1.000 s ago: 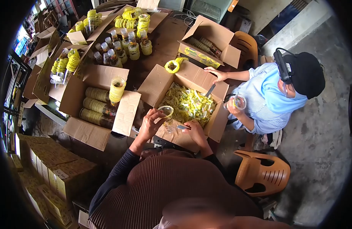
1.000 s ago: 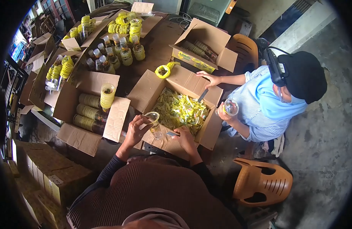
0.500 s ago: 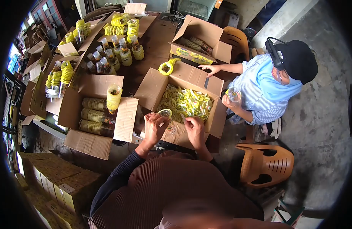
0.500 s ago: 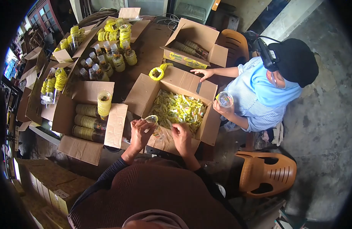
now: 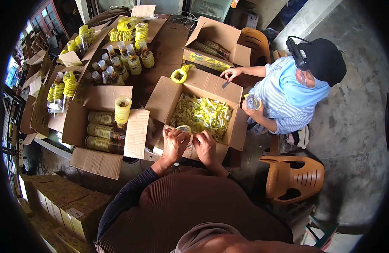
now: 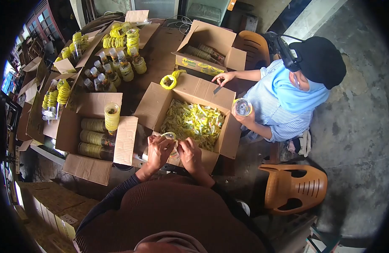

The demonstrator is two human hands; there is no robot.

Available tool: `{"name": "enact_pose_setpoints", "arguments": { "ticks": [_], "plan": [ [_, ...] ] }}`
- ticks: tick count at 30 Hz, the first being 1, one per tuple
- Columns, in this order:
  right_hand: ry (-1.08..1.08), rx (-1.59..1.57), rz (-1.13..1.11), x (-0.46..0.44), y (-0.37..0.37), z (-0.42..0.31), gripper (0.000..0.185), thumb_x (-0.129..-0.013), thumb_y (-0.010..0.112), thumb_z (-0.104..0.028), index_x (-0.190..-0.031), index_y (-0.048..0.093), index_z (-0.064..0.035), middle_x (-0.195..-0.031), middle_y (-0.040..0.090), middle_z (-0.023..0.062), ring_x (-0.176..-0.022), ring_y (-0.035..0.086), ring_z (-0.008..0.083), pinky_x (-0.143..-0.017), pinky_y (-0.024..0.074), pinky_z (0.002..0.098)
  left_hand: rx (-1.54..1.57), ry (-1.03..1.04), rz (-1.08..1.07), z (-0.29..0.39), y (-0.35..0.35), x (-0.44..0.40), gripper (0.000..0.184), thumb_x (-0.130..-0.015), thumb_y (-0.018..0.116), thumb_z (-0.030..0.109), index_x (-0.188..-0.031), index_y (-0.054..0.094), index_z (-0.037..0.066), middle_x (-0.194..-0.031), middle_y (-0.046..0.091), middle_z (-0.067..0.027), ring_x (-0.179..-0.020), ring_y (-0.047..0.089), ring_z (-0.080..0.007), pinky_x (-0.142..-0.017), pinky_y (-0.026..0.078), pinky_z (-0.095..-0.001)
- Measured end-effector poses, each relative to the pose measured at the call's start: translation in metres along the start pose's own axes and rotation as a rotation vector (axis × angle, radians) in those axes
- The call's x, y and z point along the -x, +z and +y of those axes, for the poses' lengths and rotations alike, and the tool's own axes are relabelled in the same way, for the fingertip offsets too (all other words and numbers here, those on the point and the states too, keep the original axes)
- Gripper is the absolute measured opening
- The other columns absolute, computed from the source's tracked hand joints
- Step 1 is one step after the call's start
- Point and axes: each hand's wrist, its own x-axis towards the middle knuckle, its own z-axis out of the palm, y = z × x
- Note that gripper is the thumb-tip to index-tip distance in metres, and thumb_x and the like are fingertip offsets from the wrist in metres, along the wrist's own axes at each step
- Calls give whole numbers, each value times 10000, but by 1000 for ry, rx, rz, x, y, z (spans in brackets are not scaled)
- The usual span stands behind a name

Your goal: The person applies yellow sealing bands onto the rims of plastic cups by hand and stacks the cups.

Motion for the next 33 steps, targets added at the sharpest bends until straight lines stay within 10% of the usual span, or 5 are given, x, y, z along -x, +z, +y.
{"name": "enact_pose_setpoints", "arguments": {
  "ticks": [33],
  "plan": [
    [125, -109, 39, -10, -19, 33, 150, -737, 675, 22, -861, 602, -20, -761, 573, 119, -671, 600, 298, -587, 470, 366, -12, 0, -10, 8, 11, -5, 125, -754, 736, 132, -874, 717, 102, -821, 656, -27, -825, 587, -220, -839, 395, -379]
  ]
}}
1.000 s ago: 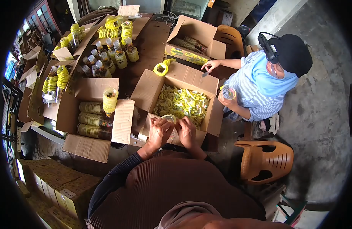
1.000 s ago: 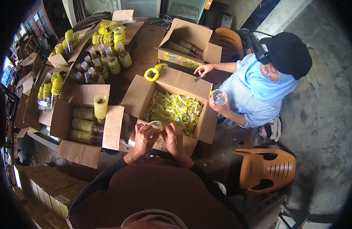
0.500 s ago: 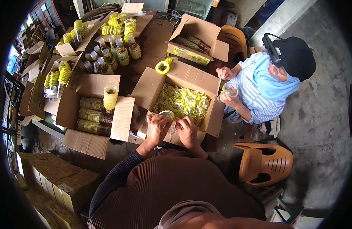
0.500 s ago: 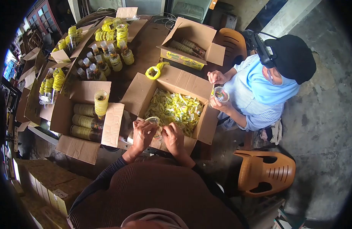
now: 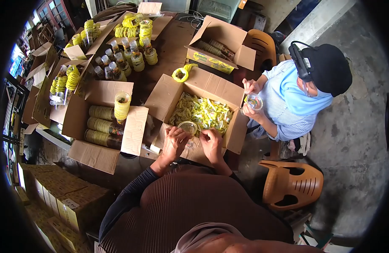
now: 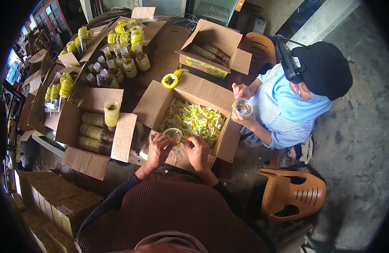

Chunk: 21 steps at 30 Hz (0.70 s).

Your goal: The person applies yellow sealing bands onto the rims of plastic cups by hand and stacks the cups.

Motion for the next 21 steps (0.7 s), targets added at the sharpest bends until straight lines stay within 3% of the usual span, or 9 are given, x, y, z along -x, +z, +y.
{"name": "enact_pose_setpoints", "arguments": {
  "ticks": [2, 10, 21],
  "plan": [
    [-98, 3, 56, -1, 0, -4, 168, -734, 686, 65, -850, 591, -11, -735, 562, 104, -636, 582, 242, -576, 467, 322, 45, -13, 13, -2, 2, -1, 132, -752, 736, 124, -877, 712, 92, -818, 653, -41, -815, 591, -239, -808, 419, -380],
    [-127, 27, 28, -2, -4, -14, 221, -706, 698, 44, -884, 593, -35, -772, 557, 99, -703, 587, 272, -609, 477, 361, 84, -96, 42, 0, 0, -8, 108, -751, 720, 88, -843, 676, 53, -804, 647, -106, -786, 604, -307, -726, 473, -403],
    [-177, 223, -61, -1, 11, -14, 181, -730, 686, -20, -879, 588, -48, -823, 525, 106, -748, 584, 297, -628, 480, 399, 139, -126, 20, -12, 8, -2, 66, -799, 675, 123, -841, 679, 73, -802, 661, -82, -795, 607, -277, -766, 452, -384]
  ]
}}
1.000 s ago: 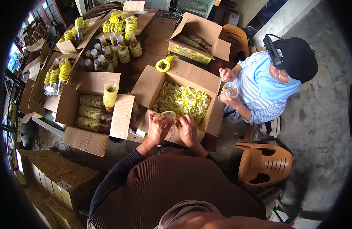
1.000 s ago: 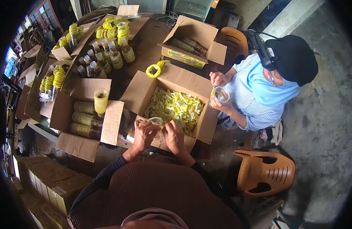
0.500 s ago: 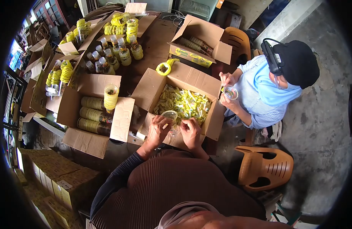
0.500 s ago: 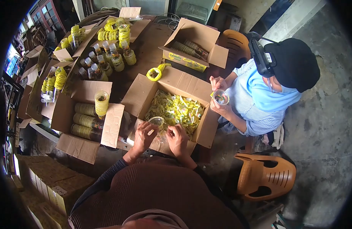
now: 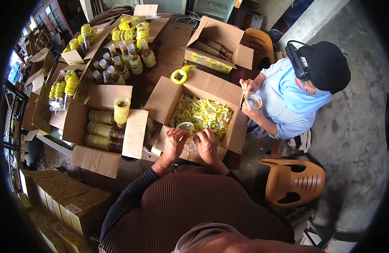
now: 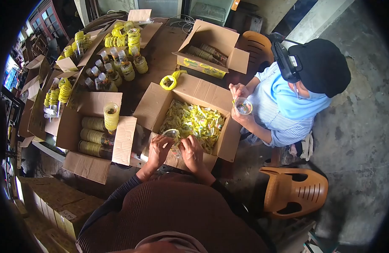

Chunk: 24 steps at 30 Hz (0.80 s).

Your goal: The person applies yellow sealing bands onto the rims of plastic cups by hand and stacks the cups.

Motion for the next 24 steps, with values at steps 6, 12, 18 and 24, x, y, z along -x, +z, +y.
{"name": "enact_pose_setpoints", "arguments": {
  "ticks": [6, 12, 18, 24],
  "plan": [
    [-2, 36, 22, 3, 6, -4, 176, -732, 686, -21, -877, 588, -38, -831, 515, 120, -753, 585, 307, -625, 476, 409, 38, -16, -23, -4, -2, 4, 69, -814, 668, 125, -841, 687, 64, -831, 677, -98, -811, 619, -285, -759, 460, -389],
    [181, -50, 51, 0, 13, 22, 60, -752, 648, -6, -776, 595, -20, -746, 547, 146, -675, 584, 337, -593, 462, 410, 185, -3, -99, 7, -6, 12, 87, -789, 700, 69, -857, 694, 15, -847, 680, -128, -810, 638, -302, -746, 491, -381],
    [272, -210, 97, 5, 2, 14, 126, -727, 682, 15, -815, 604, -30, -766, 575, 123, -666, 590, 306, -590, 465, 373, 157, 22, 9, -4, -11, 7, 105, -778, 705, 54, -866, 656, 26, -851, 665, -146, -805, 634, -337, -725, 506, -404],
    [73, -141, -5, 16, -1, -10, 161, -719, 692, 3, -848, 610, -50, -767, 537, 90, -705, 588, 278, -619, 483, 373, 164, -7, -6, -3, -9, 7, 120, -763, 709, 47, -854, 635, 19, -802, 641, -139, -752, 626, -331, -691, 500, -413]
  ]
}}
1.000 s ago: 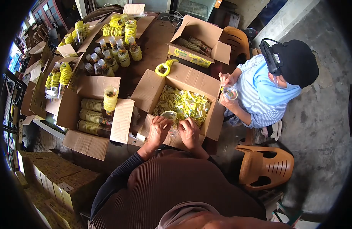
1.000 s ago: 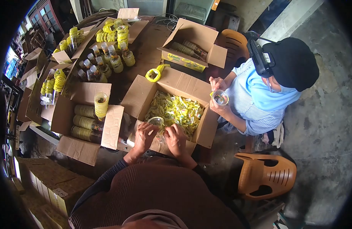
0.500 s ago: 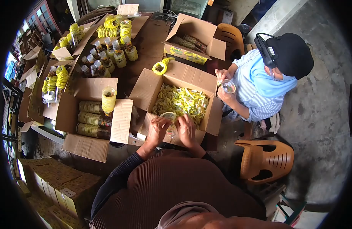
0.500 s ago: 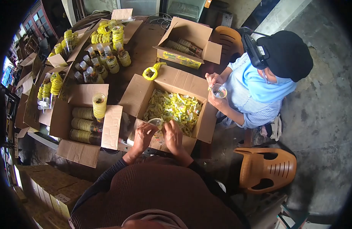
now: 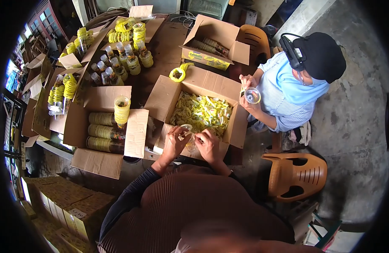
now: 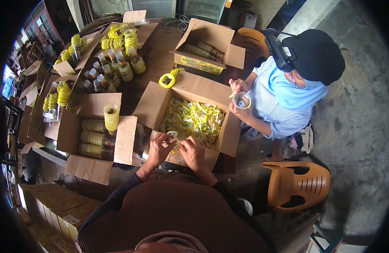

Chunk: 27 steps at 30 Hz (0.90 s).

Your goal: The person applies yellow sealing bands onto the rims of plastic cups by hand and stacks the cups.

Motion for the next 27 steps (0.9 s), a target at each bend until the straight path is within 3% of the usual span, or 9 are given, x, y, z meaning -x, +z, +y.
{"name": "enact_pose_setpoints", "arguments": {
  "ticks": [5, 7, 14, 16, 17, 23, 27],
  "plan": [
    [-76, 76, 19, -1, -5, -5, 198, -701, 707, -18, -869, 611, -60, -802, 525, 76, -728, 584, 267, -622, 484, 381, 1, 10, 9, -1, 7, 0, 100, -766, 707, 44, -827, 633, 14, -785, 630, -139, -729, 612, -341, -667, 490, -411],
    [-113, 141, 61, -2, -5, -6, 152, -723, 696, -2, -808, 581, -56, -764, 527, 88, -702, 579, 281, -600, 470, 377, -57, 82, 47, 5, 9, -4, 80, -770, 705, 22, -799, 638, -12, -762, 624, -143, -687, 621, -311, -614, 486, -380],
    [-92, 168, 57, -2, -2, 8, 160, -730, 691, -17, -847, 587, -44, -796, 524, 111, -736, 574, 303, -615, 464, 390, -65, 37, 21, 13, 19, -3, 66, -787, 692, 31, -799, 642, -10, -754, 613, -149, -701, 606, -322, -622, 475, -387],
    [-10, 210, 58, -9, -2, 26, 144, -735, 678, 0, -852, 598, -23, -792, 539, 131, -729, 581, 321, -610, 461, 395, 49, -33, -81, 26, 20, -1, 73, -812, 668, 81, -807, 636, 17, -790, 621, -137, -749, 599, -335, -864, 451, -437],
    [69, 106, 81, -9, 1, 39, 123, -741, 671, 11, -844, 604, -2, -778, 556, 149, -710, 587, 333, -598, 459, 401, 74, -29, -77, 26, 24, 0, 64, -816, 667, 80, -809, 646, 21, -788, 621, -125, -749, 602, -324, -918, 429, -457],
    [52, 17, 101, -15, -21, 23, 127, -721, 691, 18, -796, 599, -25, -738, 551, 118, -643, 583, 302, -578, 463, 382, -55, -28, -24, 16, 23, -8, 79, -830, 666, 104, -829, 667, 25, -794, 630, -108, -756, 610, -311, -939, 421, -472],
    [-28, 37, 34, -9, -23, 16, 148, -721, 686, 9, -829, 595, -34, -772, 530, 95, -709, 583, 291, -596, 462, 403, -50, -10, 9, 17, 27, -11, 78, -822, 677, 100, -844, 675, 25, -784, 626, -105, -743, 610, -310, -966, 411, -484]
  ]
}}
